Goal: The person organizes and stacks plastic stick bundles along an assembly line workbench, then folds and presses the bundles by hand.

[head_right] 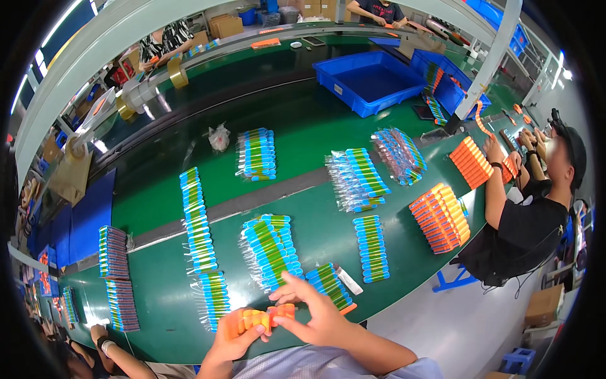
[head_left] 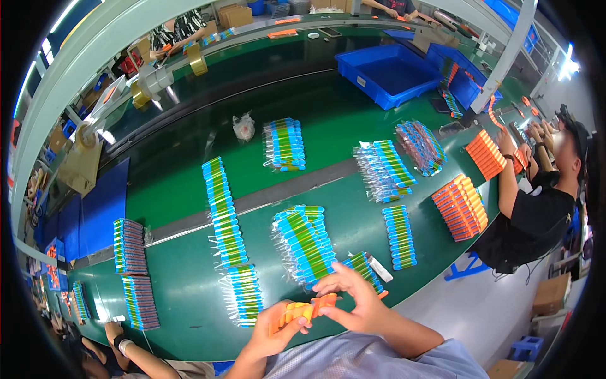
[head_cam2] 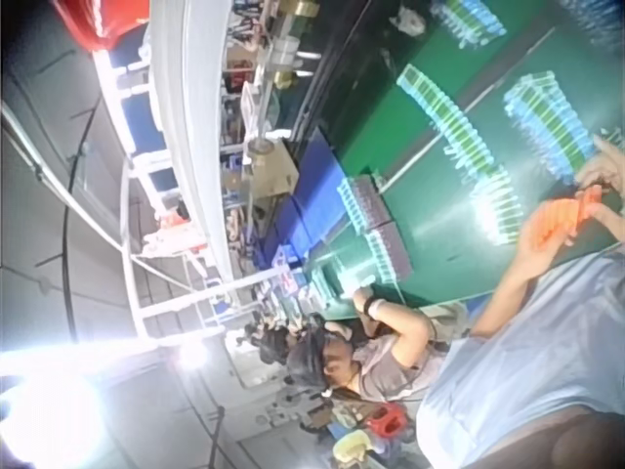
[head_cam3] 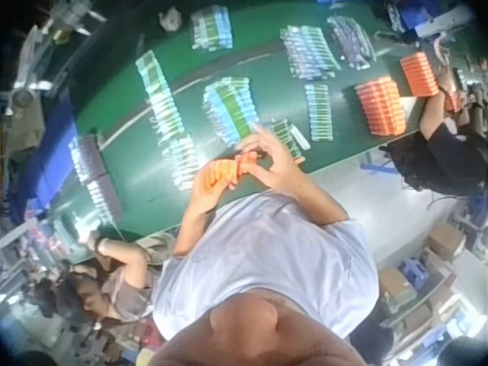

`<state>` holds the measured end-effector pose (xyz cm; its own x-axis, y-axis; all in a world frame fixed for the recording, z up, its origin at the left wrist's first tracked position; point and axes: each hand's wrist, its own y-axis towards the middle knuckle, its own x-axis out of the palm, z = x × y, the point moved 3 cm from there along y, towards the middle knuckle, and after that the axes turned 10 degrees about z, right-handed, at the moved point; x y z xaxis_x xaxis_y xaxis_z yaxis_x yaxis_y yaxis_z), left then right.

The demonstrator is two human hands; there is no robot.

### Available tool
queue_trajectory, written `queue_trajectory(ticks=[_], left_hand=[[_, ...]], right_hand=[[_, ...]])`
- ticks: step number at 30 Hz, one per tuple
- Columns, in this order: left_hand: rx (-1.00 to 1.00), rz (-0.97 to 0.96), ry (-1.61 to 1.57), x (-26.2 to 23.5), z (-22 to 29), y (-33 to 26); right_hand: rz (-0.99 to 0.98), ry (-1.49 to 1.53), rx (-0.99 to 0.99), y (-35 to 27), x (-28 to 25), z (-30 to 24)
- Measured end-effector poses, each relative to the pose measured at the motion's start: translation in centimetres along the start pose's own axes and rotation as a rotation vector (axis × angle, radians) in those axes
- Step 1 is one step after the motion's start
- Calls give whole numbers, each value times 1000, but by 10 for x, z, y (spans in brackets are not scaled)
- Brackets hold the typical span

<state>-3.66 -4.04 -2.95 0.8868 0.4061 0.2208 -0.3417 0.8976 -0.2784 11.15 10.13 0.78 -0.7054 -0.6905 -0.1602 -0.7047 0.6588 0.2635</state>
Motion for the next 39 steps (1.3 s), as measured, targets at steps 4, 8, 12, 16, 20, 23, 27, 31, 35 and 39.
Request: queue_trajectory(ticks=[4,8,12,16,20,23,27,31,35,39], left_hand=[[183,-24,46,3,-1,6],[222,-89,85,10,-10,8],[60,97,-29,14,-15,5],[17,228,-72,21,-9,7],[-13,374,-163,21,-12,8],[4,402,-165,18,-19,7],[70,353,10,4,-41,8],[51,366,-28,5,-45,7],[233,197,30,6,-20,4],[233,130,105,-4,10,-3]], right_hand=[[-44,125,126,-2,-6,24],[-100,440,442,-15,3,39],[78,184,229,-11,-4,38],[247,-347,-172,-9,-1,22],[305,-761,-504,-17,7,13],[99,-634,-543,-20,10,13],[51,-478,-533,-19,8,3],[25,-515,-499,-15,7,-1],[57,-428,-408,-18,0,10],[-105,-490,-373,-26,2,14]])
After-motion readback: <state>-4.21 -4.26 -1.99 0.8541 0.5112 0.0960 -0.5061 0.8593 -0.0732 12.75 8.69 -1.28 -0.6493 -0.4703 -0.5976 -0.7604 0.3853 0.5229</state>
